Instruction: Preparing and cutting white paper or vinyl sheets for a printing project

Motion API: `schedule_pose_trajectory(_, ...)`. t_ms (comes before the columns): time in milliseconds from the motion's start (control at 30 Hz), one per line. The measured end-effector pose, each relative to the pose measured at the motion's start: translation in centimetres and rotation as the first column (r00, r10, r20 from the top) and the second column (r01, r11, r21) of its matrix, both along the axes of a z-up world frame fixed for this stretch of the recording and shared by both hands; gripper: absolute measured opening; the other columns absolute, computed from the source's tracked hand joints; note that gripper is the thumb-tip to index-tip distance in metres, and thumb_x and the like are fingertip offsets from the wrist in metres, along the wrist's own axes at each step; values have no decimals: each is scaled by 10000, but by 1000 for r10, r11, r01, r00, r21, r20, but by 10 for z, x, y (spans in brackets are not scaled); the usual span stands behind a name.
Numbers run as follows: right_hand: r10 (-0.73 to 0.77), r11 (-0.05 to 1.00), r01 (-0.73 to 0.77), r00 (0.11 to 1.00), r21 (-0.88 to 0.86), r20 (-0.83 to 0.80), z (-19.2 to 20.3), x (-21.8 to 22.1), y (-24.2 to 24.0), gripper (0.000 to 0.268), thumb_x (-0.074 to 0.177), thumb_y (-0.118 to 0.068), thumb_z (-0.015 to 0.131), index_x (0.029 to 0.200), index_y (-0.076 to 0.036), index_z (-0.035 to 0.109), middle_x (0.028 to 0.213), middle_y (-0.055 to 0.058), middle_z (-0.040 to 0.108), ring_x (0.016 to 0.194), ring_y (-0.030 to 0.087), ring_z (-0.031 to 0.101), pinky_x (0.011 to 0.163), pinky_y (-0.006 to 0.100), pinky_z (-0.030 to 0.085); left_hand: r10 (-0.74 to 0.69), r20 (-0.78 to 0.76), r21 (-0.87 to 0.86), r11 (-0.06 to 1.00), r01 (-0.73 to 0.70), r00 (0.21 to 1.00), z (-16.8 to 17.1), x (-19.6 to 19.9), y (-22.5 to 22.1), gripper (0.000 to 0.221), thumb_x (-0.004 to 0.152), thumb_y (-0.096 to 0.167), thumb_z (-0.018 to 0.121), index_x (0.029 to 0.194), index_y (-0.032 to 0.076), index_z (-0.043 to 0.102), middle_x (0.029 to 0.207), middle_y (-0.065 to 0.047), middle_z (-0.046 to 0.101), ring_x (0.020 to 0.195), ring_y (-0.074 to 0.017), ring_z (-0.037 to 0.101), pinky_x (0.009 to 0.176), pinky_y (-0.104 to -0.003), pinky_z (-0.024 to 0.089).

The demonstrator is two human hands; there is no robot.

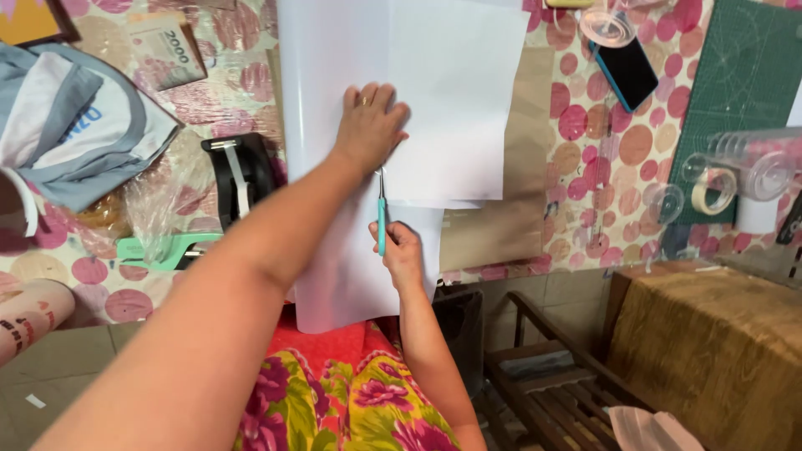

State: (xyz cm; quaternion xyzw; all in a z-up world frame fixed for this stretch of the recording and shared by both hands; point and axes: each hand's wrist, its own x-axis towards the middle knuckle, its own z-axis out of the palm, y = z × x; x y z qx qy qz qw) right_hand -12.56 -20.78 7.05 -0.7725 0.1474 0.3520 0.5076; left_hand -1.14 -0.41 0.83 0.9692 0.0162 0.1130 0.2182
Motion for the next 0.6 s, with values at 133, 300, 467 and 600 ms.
schedule_pose_trajectory(133,-25,999,24,1000,26,5,-10,0,-1,264,863,-309,844,785,-94,713,546,94,614,467,69,461,360,162,334,179,-223,-28,981,-190,958,35,-46,-14,326,1020,390,596,1296,218,569,1426,-52,538,1368,-259,425,1097,-527,270)
schedule_pose_trajectory(300,-25,998,25,1000,50,1,-15,0,-7,263,876,-300,838,795,-85,709,550,106,608,450,70,421,358,165,308,185,-468,35,981,-191,864,52,-96,-23,500,1055,231,422,1544,128,383,1676,-100,310,1570,-267,191,1263,-563,5)
schedule_pose_trajectory(467,-22,997,21,1000,72,6,-15,2,-4,274,888,-314,826,805,-86,700,558,107,606,451,69,412,363,164,299,194,-593,211,974,-83,781,66,-116,-34,613,1091,349,343,1643,112,220,1739,-71,148,1606,-241,42,1288,-535,-64)
schedule_pose_trajectory(600,-15,995,13,1000,95,23,-18,17,5,288,892,-315,824,790,-80,693,550,109,594,423,65,378,353,165,279,155,-613,237,971,-7,775,61,-118,-38,626,1106,381,302,1636,64,204,1735,-103,136,1604,-260,38,1297,-492,-48)
